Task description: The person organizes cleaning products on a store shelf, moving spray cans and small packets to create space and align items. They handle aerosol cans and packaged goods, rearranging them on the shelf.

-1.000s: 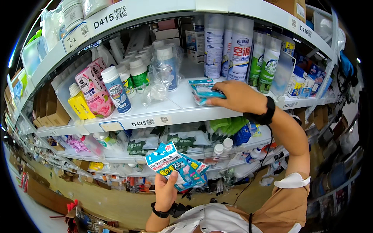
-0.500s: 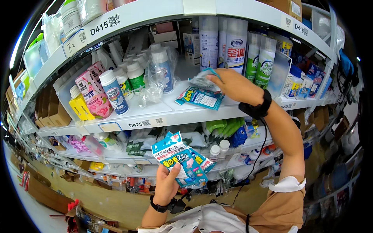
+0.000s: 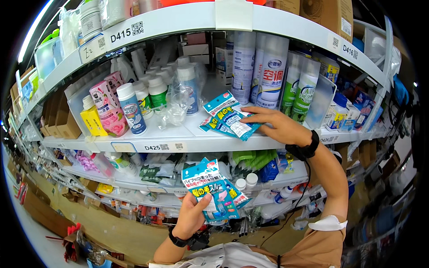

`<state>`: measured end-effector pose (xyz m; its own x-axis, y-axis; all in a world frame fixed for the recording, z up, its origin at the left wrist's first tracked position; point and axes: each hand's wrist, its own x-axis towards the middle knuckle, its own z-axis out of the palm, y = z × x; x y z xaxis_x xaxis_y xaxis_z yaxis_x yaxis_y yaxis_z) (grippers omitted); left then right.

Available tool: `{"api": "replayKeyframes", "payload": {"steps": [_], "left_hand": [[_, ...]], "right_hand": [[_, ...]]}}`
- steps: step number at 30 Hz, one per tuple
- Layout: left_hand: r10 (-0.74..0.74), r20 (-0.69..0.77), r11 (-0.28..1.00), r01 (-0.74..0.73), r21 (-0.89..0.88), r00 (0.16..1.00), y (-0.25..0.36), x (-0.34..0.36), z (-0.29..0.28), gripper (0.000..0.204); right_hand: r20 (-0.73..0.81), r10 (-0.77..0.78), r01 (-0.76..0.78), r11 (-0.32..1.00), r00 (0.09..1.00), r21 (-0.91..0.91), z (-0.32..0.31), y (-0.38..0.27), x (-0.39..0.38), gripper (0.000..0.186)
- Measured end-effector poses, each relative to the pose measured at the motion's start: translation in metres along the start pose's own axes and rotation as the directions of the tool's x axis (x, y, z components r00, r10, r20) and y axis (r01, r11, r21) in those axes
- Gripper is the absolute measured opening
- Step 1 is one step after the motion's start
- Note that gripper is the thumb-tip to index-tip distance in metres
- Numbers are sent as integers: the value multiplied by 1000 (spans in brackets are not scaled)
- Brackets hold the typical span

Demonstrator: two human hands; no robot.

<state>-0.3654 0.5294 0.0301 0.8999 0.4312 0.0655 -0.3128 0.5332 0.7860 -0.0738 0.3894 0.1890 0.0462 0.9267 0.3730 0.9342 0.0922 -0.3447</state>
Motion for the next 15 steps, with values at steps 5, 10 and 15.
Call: {"api": "replayKeyframes", "payload": {"steps": [5, 10, 15], "left_hand": [[16, -6, 1000, -16, 24, 1000, -1, -5, -6, 39], [43, -36, 999, -42, 23, 998, 2, -9, -7, 38], [63, -48, 998, -62, 25, 997, 6, -12, -11, 37]], "right_hand": [[-3, -162, 158, 966, 987, -206, -5, -14, 7, 53], [26, -126, 128, 987, 992, -101, 17, -7, 25, 47], [-212, -163, 50, 888, 963, -457, 52, -31, 37, 42]]}}
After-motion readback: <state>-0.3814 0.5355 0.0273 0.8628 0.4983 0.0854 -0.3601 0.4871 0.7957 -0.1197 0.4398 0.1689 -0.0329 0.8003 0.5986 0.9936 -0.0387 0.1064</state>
